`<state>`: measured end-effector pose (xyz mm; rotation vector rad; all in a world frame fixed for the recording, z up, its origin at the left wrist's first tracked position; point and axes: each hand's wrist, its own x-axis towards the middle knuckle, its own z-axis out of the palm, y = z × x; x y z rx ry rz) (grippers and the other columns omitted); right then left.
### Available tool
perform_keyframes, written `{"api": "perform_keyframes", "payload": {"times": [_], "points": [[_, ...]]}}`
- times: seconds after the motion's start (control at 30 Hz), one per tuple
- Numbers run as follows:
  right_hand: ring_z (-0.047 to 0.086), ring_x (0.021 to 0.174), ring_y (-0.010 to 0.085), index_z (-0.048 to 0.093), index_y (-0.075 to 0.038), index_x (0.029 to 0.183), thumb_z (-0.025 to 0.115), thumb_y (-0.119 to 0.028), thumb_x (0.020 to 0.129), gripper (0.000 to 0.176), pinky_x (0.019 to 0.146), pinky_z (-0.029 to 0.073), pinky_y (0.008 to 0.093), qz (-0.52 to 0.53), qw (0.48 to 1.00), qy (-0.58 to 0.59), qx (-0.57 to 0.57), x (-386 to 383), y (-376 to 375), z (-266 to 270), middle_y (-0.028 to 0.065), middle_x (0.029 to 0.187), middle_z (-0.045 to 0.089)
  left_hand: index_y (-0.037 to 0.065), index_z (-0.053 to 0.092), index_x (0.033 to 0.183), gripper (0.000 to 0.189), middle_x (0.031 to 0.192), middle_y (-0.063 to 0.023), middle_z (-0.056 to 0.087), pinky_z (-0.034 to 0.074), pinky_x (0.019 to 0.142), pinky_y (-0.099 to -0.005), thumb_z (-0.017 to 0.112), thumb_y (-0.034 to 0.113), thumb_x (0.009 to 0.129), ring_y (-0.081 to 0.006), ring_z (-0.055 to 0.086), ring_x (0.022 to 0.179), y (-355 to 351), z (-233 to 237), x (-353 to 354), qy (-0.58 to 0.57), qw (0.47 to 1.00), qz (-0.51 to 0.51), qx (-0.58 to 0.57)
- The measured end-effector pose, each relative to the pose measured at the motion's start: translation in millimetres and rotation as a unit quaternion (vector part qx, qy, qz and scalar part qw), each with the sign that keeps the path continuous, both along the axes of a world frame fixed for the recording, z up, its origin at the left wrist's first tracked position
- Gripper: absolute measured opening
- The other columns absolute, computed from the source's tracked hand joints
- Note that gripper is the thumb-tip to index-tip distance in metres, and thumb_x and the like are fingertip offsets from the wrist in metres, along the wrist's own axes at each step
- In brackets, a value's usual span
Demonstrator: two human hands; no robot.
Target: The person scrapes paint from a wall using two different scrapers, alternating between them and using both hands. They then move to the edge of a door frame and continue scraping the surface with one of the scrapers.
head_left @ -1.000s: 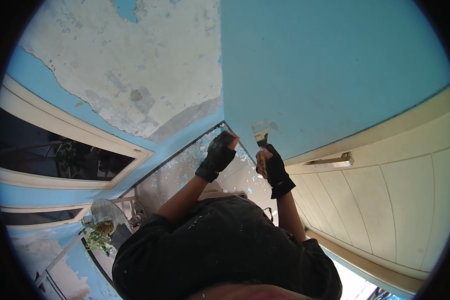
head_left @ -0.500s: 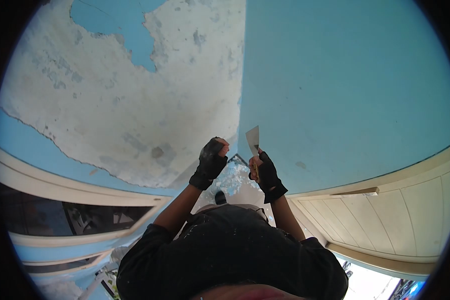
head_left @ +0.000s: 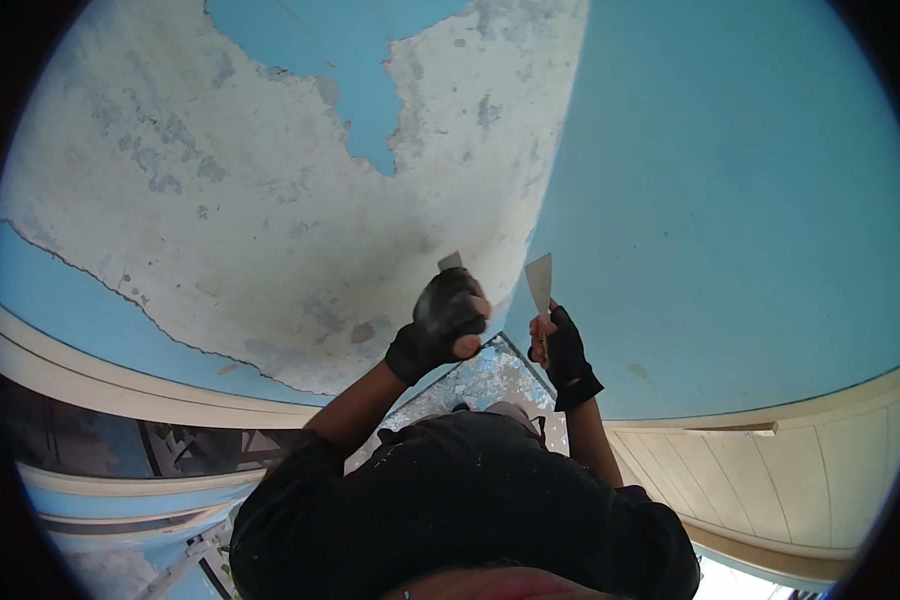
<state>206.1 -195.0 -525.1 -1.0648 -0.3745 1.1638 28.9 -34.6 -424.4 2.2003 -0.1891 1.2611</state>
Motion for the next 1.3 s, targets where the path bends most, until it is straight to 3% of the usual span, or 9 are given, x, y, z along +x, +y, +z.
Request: {"api": "perform_keyframes", "payload": {"times": [0.1,0.43,0.6,0.8,0.93,0.97,1.07,1.23,1.3], "points": [[0.045,0.049,0.0084,0.03,-0.007,0.151,0.048,-0.016,0.102,0.053,0.043,0.038,0.0252,-0.007,1.0,-0.023,0.003,3.4,6.5,12.1,0.0015,0.079,0.055,0.01,0.062,0.089,0.04,0.079,-0.0072,0.057,0.047,0.069,-0.0426,0.069,0.049,0.081,-0.0289,0.057,0.072,-10.0,27.6,13.4,0.034,0.982,0.048,0.181],[0.043,0.049,0.0075,0.036,-0.007,0.146,0.05,-0.02,0.101,0.049,0.043,0.036,0.0242,0.008,0.999,-0.038,0.019,38.4,7.1,24.1,-0.0002,0.074,0.052,0.017,0.062,0.077,0.025,0.077,-0.002,0.049,0.044,0.082,-0.037,0.07,0.041,0.073,-0.0205,0.057,0.078,-20.9,60.2,60.4,0.134,0.904,0.215,0.344],[0.044,0.049,0.0081,0.031,-0.006,0.15,0.051,-0.018,0.101,0.054,0.042,0.036,0.0254,0.067,0.997,-0.023,0.025,70.0,-1.4,30.2,0.0014,0.082,0.055,0.019,0.059,0.075,0.025,0.08,-0.0011,0.049,0.043,0.084,-0.0383,0.068,0.042,0.071,-0.0192,0.056,0.082,-20.9,84.3,80.8,0.168,0.865,0.256,0.398],[0.043,0.049,0.0076,0.032,-0.007,0.149,0.053,-0.02,0.101,0.054,0.043,0.035,0.0246,0.103,0.994,-0.006,0.041,87.2,-6.2,32.6,0.0005,0.082,0.055,0.018,0.059,0.077,0.023,0.076,-0.0005,0.051,0.045,0.081,-0.0383,0.067,0.039,0.072,-0.019,0.057,0.077,-12.2,84.2,97.2,0.25,0.782,0.318,0.474],[0.043,0.048,0.0076,0.036,-0.008,0.147,0.053,-0.025,0.1,0.052,0.043,0.036,0.0239,0.124,0.992,-0.02,0.022,91.7,-9.0,27.1,0.0001,0.081,0.054,0.017,0.056,0.074,0.017,0.061,-0.0016,0.049,0.046,0.052,-0.0357,0.065,0.032,0.076,-0.0177,0.059,0.055,-0.5,75.4,95.0,0.281,0.76,0.307,0.499],[0.043,0.048,0.0076,0.036,-0.008,0.147,0.053,-0.025,0.1,0.052,0.043,0.036,0.0239,0.13,0.991,-0.014,0.02,93.3,-9.2,23.3,0.0001,0.081,0.054,0.016,0.056,0.074,0.02,0.057,-0.0018,0.05,0.042,0.042,-0.0356,0.066,0.033,0.078,-0.0191,0.059,0.048,5.3,83.0,95.4,0.265,0.784,0.259,0.498],[0.043,0.048,0.0074,0.036,-0.008,0.146,0.052,-0.024,0.1,0.051,0.043,0.036,0.0239,0.137,0.99,-0.022,0.033,95.6,-13.1,14.5,0.0001,0.081,0.054,0.015,0.056,0.074,0.023,0.059,-0.0022,0.053,0.045,0.044,-0.0374,0.066,0.035,0.08,-0.0217,0.06,0.049,17.7,85.2,98.7,0.274,0.817,0.192,0.47],[0.043,0.047,0.0073,0.036,-0.008,0.146,0.052,-0.024,0.101,0.051,0.043,0.036,0.024,0.134,0.99,-0.021,0.028,90.7,-17.2,15.3,0.0001,0.082,0.054,0.015,0.056,0.073,0.021,0.059,-0.0031,0.057,0.047,0.046,-0.0401,0.065,0.031,0.082,-0.0232,0.062,0.052,26.1,90.1,104.7,0.357,0.79,0.17,0.469],[0.043,0.047,0.0072,0.036,-0.008,0.146,0.052,-0.024,0.101,0.051,0.042,0.036,0.024,0.128,0.991,-0.026,0.027,91.2,-19.5,13.3,0.0001,0.082,0.053,0.015,0.057,0.071,0.018,0.059,-0.0034,0.058,0.048,0.047,-0.0403,0.064,0.028,0.081,-0.0234,0.062,0.053,35.4,88.6,99.7,0.409,0.742,0.199,0.492]]}}
